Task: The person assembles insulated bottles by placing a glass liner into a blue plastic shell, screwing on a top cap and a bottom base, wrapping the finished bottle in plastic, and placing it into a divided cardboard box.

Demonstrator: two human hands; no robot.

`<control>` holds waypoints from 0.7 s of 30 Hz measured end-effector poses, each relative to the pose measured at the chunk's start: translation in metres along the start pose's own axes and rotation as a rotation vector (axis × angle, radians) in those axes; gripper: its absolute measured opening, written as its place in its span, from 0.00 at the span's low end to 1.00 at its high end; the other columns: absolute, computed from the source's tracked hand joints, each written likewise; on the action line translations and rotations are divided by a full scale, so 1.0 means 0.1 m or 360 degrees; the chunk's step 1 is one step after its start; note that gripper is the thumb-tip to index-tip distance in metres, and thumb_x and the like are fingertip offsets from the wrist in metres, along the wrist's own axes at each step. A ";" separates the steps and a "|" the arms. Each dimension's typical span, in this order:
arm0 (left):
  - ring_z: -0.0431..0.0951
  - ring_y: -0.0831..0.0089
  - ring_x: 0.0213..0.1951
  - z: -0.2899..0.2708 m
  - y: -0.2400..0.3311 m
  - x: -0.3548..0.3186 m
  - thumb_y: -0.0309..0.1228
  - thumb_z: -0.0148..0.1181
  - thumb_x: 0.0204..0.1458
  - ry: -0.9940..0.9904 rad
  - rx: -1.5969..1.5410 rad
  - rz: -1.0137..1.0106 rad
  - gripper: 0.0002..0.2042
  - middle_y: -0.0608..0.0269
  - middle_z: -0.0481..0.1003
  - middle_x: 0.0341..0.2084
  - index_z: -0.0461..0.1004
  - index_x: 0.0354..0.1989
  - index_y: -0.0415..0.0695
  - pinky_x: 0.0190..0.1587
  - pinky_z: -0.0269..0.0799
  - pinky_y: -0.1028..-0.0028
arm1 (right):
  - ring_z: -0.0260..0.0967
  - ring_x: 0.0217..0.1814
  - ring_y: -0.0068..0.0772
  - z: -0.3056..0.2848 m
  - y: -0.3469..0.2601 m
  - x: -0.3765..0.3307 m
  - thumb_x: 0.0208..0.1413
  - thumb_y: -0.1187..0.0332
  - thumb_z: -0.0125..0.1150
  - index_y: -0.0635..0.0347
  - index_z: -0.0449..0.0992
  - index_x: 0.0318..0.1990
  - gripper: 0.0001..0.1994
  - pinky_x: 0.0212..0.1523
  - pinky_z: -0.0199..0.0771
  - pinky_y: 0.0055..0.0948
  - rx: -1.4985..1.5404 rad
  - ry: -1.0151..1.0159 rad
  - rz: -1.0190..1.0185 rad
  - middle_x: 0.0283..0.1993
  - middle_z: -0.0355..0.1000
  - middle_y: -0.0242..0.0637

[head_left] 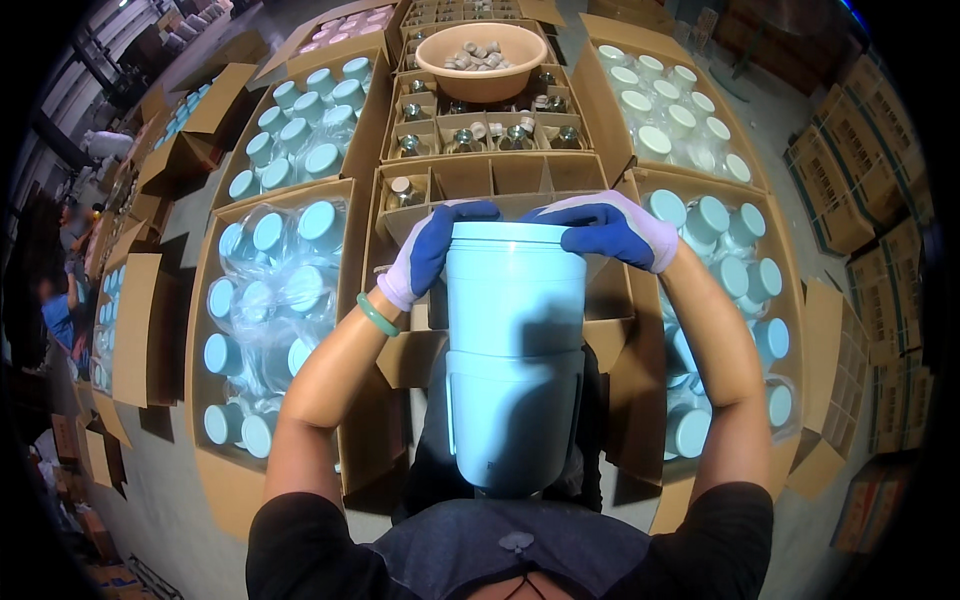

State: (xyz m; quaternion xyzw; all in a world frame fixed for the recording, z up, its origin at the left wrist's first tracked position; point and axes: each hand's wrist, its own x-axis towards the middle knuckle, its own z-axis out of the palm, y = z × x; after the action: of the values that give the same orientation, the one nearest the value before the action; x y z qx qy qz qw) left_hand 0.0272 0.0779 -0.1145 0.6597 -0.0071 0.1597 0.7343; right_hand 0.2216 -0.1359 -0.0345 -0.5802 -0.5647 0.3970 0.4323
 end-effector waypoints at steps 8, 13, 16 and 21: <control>0.76 0.73 0.48 0.39 0.53 -0.09 0.41 0.40 0.70 0.0087 0.0859 0.0097 0.22 0.57 0.79 0.45 0.76 0.51 0.36 0.55 0.70 0.71 | 0.71 0.58 0.33 0.23 0.62 -0.06 0.64 0.59 0.53 0.70 0.76 0.56 0.22 0.65 0.63 0.32 0.0657 0.0236 -0.0407 0.56 0.76 0.42; 0.77 0.73 0.47 0.32 0.26 -0.05 0.37 0.44 0.69 0.0216 0.0240 -0.0113 0.19 0.59 0.80 0.44 0.77 0.50 0.34 0.53 0.71 0.73 | 0.68 0.64 0.35 0.32 0.68 -0.02 0.72 0.52 0.34 0.71 0.71 0.60 0.29 0.67 0.62 0.34 0.0715 0.0409 0.0120 0.61 0.71 0.45; 0.73 0.68 0.57 -0.14 -0.22 -0.17 0.39 0.37 0.70 0.0331 -0.0222 -0.0287 0.23 0.53 0.74 0.56 0.72 0.57 0.33 0.63 0.64 0.71 | 0.66 0.65 0.34 0.62 -0.28 -0.12 0.72 0.48 0.34 0.71 0.71 0.60 0.32 0.67 0.61 0.34 -0.0075 0.0531 -0.0360 0.63 0.70 0.47; 0.71 0.66 0.60 0.27 -0.03 -0.01 0.43 0.34 0.70 0.0386 -0.0102 0.0106 0.27 0.51 0.72 0.59 0.68 0.62 0.32 0.66 0.60 0.67 | 0.68 0.63 0.33 0.31 0.34 -0.20 0.73 0.55 0.35 0.69 0.73 0.58 0.26 0.67 0.61 0.31 0.0209 0.0587 0.0034 0.59 0.73 0.44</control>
State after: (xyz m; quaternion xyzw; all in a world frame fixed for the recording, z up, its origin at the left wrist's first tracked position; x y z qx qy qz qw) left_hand 0.0325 0.0512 -0.1137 0.6111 0.0546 0.2623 0.7448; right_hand 0.2015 -0.1538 -0.0771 -0.6198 -0.4425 0.3245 0.5610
